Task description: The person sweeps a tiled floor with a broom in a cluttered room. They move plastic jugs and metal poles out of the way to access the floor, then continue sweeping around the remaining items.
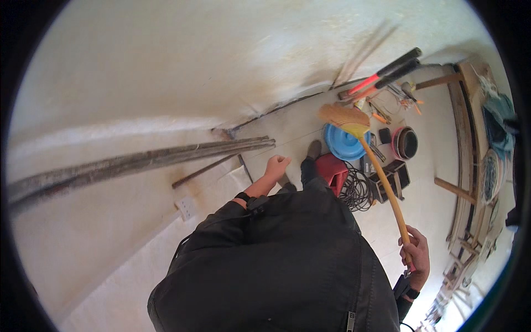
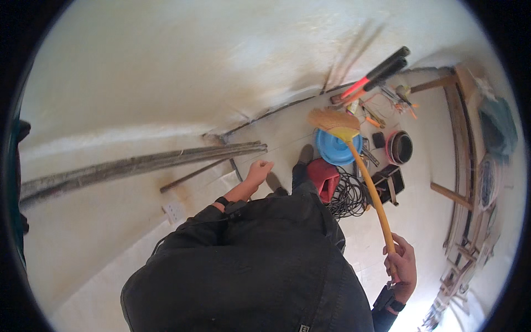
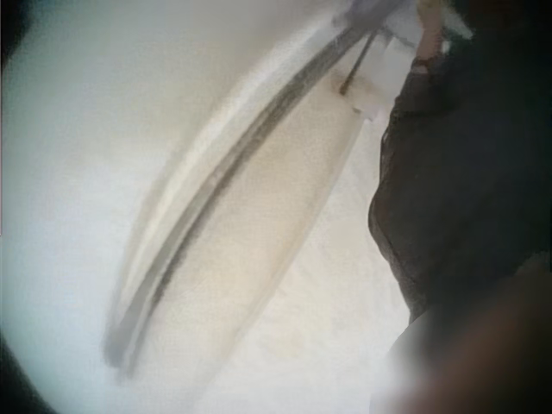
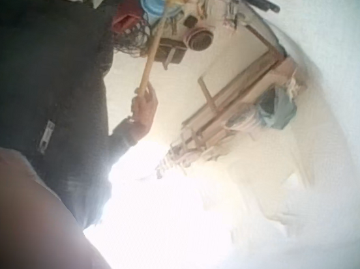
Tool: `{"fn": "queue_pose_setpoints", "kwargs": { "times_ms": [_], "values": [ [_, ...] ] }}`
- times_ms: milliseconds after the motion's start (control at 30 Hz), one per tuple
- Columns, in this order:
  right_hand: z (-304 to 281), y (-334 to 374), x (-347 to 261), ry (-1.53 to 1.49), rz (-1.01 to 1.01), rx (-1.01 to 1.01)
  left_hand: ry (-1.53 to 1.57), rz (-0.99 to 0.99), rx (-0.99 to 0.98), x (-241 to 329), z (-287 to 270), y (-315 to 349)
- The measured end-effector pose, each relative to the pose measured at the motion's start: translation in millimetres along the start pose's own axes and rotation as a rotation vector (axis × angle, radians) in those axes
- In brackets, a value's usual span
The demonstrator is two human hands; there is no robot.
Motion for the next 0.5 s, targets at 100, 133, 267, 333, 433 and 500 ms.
{"fn": "queue_pose_setpoints", "kwargs": {
  "times_ms": [100, 133, 267, 333, 433, 500],
  "values": [
    [21, -8, -12, 0.093, 0.014, -0.121, 0.082, -0.054, 0.163, -41, -35, 30],
    [33, -21, -15, 0.123, 0.02, -0.139, 0.078, -0.049, 0.256, -52, -45, 35],
    [84, -90, -29, 0.231, 0.032, -0.285, 0.126, -0.105, 0.623, -100, -94, 51],
    [109, -119, -30, 0.223, 0.056, -0.363, 0.203, -0.126, 0.837, -121, -125, 64],
    [137, -145, -33, 0.312, 0.073, -0.418, 0.377, -0.118, 1.197, -129, -181, 79],
    [147, -153, -37, 0.374, 0.086, -0.411, 0.519, -0.121, 1.407, -123, -211, 85]
  ]
}}
Point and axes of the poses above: each hand's wrist, its own y-axis away from the middle knuckle, its own z-axis out of the palm, x = y × z, the point moved 1 cm from there along -y, towards the middle knuckle, and after that the axes turned 12 degrees about z, right-handed, at the moved point
